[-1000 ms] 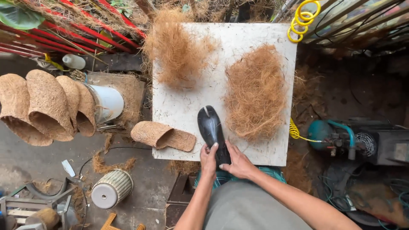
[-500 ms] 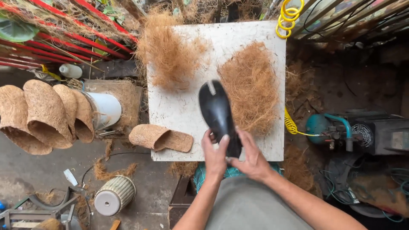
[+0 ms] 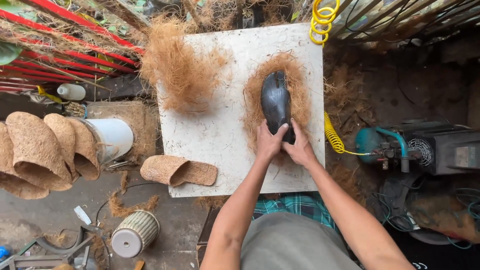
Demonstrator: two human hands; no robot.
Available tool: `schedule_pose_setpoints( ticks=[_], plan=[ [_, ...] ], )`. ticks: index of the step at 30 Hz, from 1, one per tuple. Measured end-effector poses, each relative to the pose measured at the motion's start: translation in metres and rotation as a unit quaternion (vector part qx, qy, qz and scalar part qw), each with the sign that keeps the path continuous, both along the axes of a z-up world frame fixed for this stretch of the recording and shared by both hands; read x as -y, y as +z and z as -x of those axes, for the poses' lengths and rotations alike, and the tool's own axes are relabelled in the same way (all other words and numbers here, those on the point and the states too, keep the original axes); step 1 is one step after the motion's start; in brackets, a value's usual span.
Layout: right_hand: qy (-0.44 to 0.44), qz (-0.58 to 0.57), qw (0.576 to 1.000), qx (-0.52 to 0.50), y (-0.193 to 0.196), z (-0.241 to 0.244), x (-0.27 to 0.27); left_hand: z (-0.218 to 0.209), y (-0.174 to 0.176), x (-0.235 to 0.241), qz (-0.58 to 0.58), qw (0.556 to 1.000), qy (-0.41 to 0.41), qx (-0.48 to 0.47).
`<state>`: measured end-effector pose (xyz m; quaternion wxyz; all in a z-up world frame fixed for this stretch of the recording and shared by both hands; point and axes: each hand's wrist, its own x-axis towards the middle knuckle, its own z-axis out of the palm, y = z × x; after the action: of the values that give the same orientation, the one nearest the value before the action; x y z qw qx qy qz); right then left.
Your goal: The person arranges loose coconut fiber on a table, picks up a black slipper sole, and repeatedly presses the sole into the fiber to shape and attach it. The person handles the sole and fiber by hand, adjusting the fiber pile and repositioning the sole multiple times.
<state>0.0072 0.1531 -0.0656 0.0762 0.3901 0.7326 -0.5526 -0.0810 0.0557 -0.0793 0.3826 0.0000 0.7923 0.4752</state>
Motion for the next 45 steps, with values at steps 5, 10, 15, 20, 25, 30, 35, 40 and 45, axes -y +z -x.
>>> schedule_pose_setpoints(
  ticks=[5,10,15,20,25,30,35,40,45],
  plan=[
    [0.033,-0.032,0.996,0.072,0.008,0.008,0.002,0.006,0.028,0.003,0.016,0.999,-0.040,-0.012],
    [0.072,-0.030,0.992,0.102,0.004,0.001,-0.011,0.004,0.036,-0.002,0.023,0.998,-0.060,0.006],
    [0.153,-0.035,0.983,0.093,-0.014,-0.016,-0.029,-0.013,0.040,-0.014,0.031,0.998,-0.038,-0.044],
    [0.249,0.017,0.968,0.007,-0.015,-0.015,-0.057,-0.033,0.023,-0.032,0.048,0.990,-0.014,-0.136],
    [0.015,-0.058,0.998,0.022,-0.016,-0.011,-0.109,-0.044,-0.002,-0.042,0.115,0.968,-0.008,-0.223],
    [-0.063,-0.079,0.995,0.000,-0.028,0.040,-0.133,-0.042,-0.017,-0.044,0.136,0.960,0.006,-0.246],
    [-0.003,-0.118,0.993,0.013,-0.088,0.058,-0.142,-0.046,-0.029,-0.048,0.148,0.936,0.044,-0.315],
    [-0.024,-0.077,0.997,-0.007,-0.043,0.064,-0.145,-0.049,-0.026,-0.053,0.167,0.933,0.051,-0.316],
    [0.073,-0.188,0.975,0.095,-0.103,0.078,-0.174,-0.045,-0.013,-0.058,0.184,0.937,0.041,-0.295]
  ],
)
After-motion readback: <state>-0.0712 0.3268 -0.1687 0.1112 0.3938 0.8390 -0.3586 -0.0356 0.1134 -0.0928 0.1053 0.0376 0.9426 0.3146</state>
